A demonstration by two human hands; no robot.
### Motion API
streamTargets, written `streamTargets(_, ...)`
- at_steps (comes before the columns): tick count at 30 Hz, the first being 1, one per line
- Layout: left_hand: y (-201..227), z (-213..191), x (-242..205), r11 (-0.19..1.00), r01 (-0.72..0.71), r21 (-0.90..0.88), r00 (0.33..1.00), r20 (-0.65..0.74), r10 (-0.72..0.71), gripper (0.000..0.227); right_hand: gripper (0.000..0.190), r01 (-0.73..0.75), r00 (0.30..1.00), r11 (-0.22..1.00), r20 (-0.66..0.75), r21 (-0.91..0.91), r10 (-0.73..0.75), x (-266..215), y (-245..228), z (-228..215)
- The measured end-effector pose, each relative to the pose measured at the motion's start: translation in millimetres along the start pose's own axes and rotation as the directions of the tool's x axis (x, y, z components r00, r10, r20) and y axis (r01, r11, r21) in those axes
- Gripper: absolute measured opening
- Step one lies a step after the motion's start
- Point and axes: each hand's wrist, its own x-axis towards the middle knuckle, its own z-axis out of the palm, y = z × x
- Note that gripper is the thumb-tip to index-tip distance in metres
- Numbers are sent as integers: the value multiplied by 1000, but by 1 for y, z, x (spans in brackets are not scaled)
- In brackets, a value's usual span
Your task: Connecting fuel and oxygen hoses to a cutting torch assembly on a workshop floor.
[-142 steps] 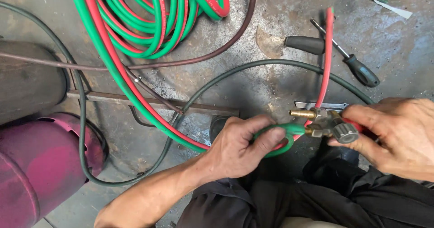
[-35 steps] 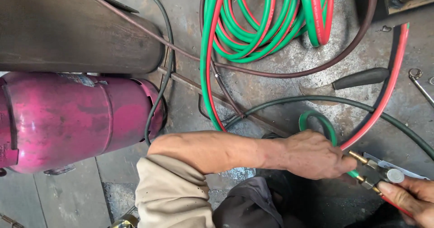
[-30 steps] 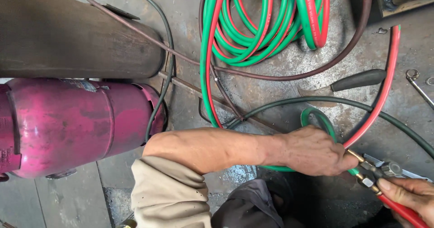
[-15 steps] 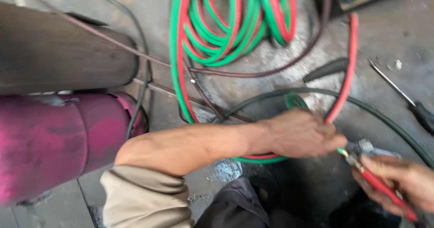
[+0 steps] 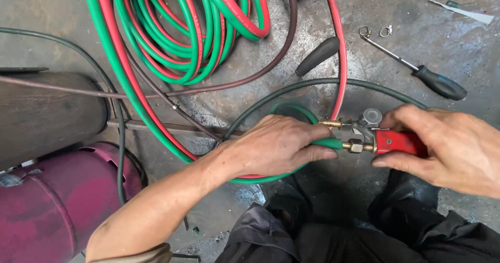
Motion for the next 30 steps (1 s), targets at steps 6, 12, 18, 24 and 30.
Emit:
streamTargets(6, 3, 4, -5, 992, 113, -63, 989, 98, -107, 36, 49, 242, 766, 812, -409, -531, -496, -31, -50, -2)
streamTargets(12, 7, 7, -3, 997, 46, 57, 998, -44, -43, 31, 43, 138, 744, 796, -469, -589, -476, -30, -54, 0)
streamTargets(18, 4, 11, 6, 978, 27, 206, 998, -57, -16, 31, 50, 68, 944, 819, -229, -570, -238, -20, -40, -5)
streamTargets(24, 12, 3, 15, 990, 19, 139, 991, -130, -1, 31, 39, -14, 906, 861, -371, -509, -205, -25, -45, -5)
streamTargets(30, 16, 7, 19, 987, 72, 141, 997, -37, -67, 32, 28, 38, 828, 842, -454, -537, -328, -26, -36, -10)
